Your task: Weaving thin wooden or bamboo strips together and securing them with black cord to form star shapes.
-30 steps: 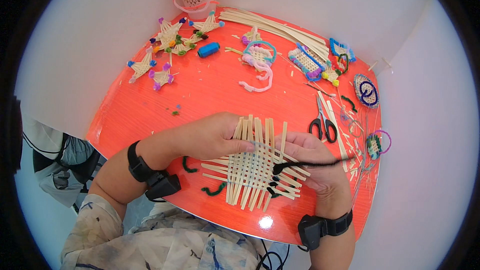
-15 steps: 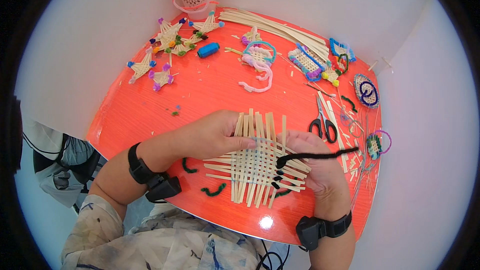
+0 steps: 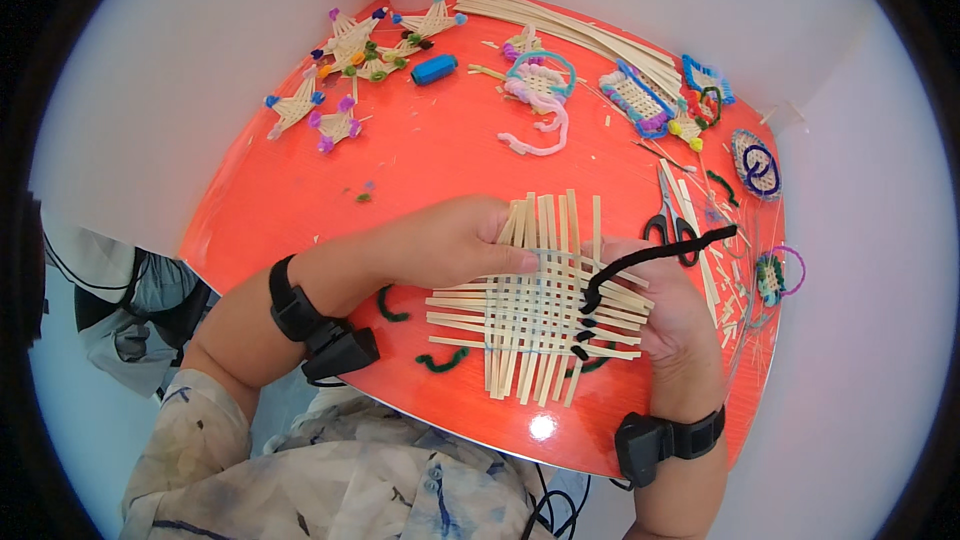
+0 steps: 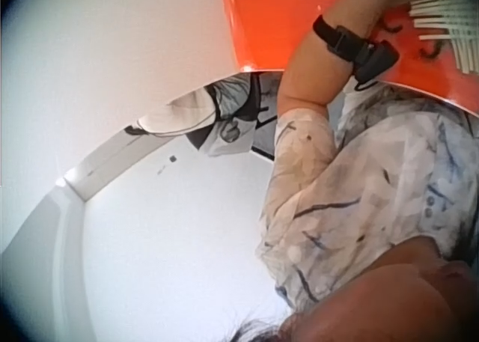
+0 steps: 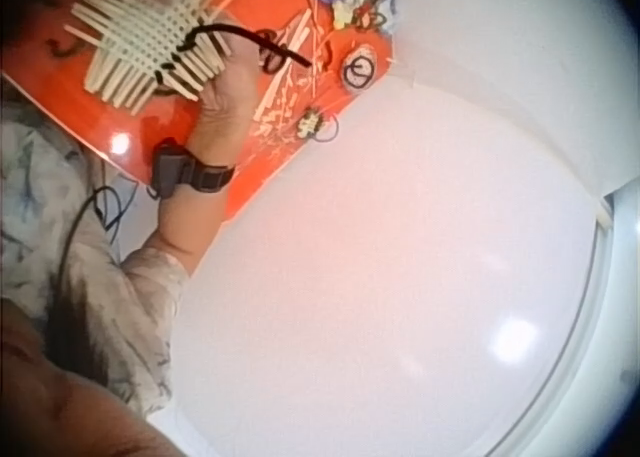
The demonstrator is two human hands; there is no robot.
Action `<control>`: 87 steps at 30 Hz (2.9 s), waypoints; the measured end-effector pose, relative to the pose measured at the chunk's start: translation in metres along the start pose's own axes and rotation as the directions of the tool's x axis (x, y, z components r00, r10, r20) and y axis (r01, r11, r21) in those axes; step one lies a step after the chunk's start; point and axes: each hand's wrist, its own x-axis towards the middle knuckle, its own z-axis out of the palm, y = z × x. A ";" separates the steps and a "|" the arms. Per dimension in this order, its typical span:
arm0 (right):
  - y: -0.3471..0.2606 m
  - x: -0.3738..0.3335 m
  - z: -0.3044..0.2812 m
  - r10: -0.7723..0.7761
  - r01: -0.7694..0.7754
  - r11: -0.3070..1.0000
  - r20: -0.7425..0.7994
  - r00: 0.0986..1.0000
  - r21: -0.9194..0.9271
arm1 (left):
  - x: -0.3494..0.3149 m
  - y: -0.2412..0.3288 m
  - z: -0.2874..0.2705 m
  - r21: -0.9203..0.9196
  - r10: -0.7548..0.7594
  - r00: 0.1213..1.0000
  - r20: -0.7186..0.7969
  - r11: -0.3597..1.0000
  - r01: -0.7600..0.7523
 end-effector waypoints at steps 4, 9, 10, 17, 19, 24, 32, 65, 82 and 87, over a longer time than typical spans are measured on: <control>-0.001 0.000 0.002 -0.003 0.003 1.000 -0.006 1.000 -0.011 | 0.001 0.002 -0.002 -0.009 0.006 0.999 0.054 1.000 -0.005; -0.014 -0.006 0.006 -0.297 0.260 0.944 -0.184 0.937 -0.202 | -0.003 0.016 -0.006 0.038 -0.078 0.996 0.050 0.996 0.076; -0.017 -0.006 0.006 -0.308 0.269 0.940 -0.179 0.934 -0.211 | -0.002 0.007 -0.007 0.008 -0.041 0.999 0.000 0.999 0.041; -0.015 -0.026 0.041 -0.794 0.538 0.413 -0.001 0.608 -0.735 | -0.007 0.011 -0.006 0.142 0.028 0.982 -0.189 0.990 -0.001; -0.011 -0.028 0.055 -0.776 0.546 0.451 -0.007 0.631 -0.706 | -0.007 0.017 -0.006 0.165 0.002 0.987 -0.161 0.986 0.024; -0.015 -0.032 0.052 -0.717 0.529 0.507 0.008 0.698 -0.680 | -0.004 0.015 -0.002 0.202 0.012 0.992 -0.130 0.979 0.015; -0.027 -0.032 0.053 -0.732 0.389 0.479 -0.113 0.672 -0.787 | -0.012 0.029 -0.002 0.213 0.040 0.998 -0.055 0.977 -0.027; -0.030 -0.043 0.067 -0.812 0.430 0.450 -0.158 0.562 -0.783 | -0.015 0.026 -0.005 0.113 0.034 0.999 -0.037 0.993 -0.029; -0.035 -0.035 0.058 -0.866 0.555 0.447 -0.184 0.465 -0.701 | -0.011 0.016 -0.006 0.066 0.073 0.989 -0.130 0.996 -0.065; -0.038 -0.025 0.037 -0.770 0.656 0.637 -0.291 0.568 -0.405 | -0.013 0.024 -0.007 0.116 0.096 0.990 -0.102 0.990 -0.084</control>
